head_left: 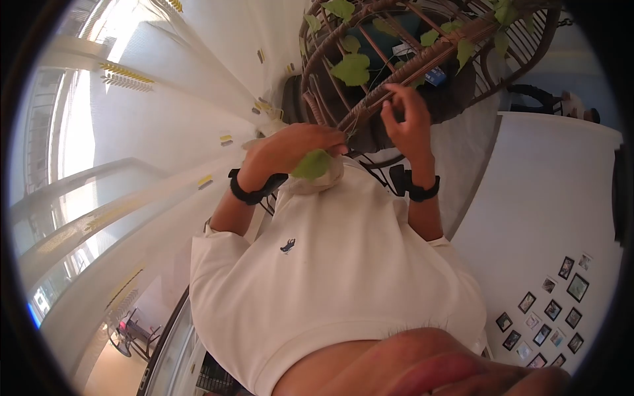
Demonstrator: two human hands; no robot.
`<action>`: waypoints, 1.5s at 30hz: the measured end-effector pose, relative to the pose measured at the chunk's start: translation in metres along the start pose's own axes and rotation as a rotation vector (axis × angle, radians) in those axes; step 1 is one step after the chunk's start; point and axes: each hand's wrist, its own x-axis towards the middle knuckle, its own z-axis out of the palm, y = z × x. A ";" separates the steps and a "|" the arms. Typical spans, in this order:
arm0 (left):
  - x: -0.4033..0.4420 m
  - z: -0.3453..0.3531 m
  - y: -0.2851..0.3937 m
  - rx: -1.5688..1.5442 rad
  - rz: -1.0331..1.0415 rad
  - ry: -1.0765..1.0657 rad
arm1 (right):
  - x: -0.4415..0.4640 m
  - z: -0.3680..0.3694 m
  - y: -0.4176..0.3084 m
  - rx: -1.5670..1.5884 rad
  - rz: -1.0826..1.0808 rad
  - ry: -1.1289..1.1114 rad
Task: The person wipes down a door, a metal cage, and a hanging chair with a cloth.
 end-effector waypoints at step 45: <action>0.018 0.086 -0.115 -0.096 -0.406 0.272 | -0.123 0.094 0.100 0.998 0.404 0.066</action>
